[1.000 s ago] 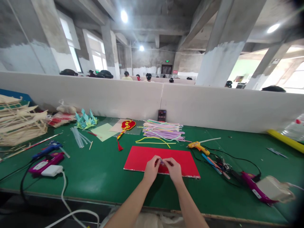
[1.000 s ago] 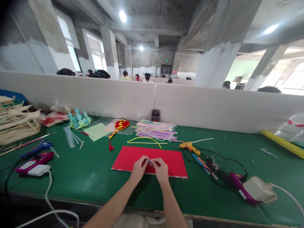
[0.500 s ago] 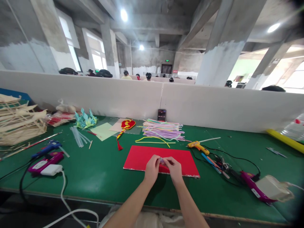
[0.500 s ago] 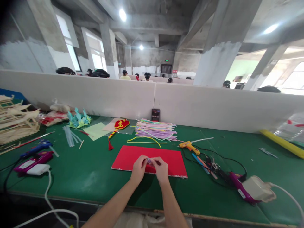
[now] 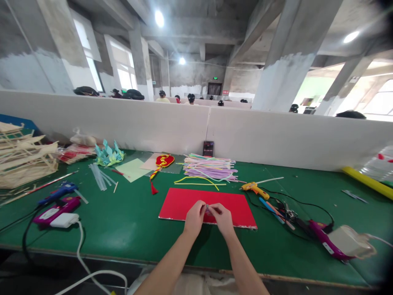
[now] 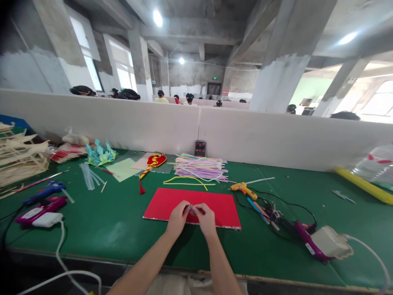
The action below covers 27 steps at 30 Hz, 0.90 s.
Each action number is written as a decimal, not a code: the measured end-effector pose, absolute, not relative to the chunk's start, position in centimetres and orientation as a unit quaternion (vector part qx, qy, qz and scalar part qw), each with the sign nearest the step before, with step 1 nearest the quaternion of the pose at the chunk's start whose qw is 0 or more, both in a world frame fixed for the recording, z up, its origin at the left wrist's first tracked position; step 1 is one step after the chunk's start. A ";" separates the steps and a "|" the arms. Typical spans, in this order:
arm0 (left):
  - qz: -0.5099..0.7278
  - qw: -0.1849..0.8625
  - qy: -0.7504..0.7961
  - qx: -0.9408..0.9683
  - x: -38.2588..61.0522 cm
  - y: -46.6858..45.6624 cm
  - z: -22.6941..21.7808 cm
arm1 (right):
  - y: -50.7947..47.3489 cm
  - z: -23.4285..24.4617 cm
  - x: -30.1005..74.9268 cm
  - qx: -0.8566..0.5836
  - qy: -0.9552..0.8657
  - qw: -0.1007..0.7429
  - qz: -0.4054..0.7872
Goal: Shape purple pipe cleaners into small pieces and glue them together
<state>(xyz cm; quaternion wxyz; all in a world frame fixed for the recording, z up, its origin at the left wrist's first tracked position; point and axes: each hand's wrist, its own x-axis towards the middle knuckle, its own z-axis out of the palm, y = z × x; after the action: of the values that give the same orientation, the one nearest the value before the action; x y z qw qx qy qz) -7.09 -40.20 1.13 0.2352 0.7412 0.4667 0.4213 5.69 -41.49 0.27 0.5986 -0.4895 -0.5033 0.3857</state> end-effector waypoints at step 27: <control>0.392 0.205 0.467 0.766 -7.0 -40.4 1.3 | -41.4 0.3 5.9 -0.482 -0.454 0.616 0.426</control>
<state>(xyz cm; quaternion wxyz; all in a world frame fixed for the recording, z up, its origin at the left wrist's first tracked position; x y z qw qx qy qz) -6.96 -40.45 1.28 0.2048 0.7655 0.4671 0.3922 5.87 -41.40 0.33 0.6159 -0.4825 -0.4543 0.4260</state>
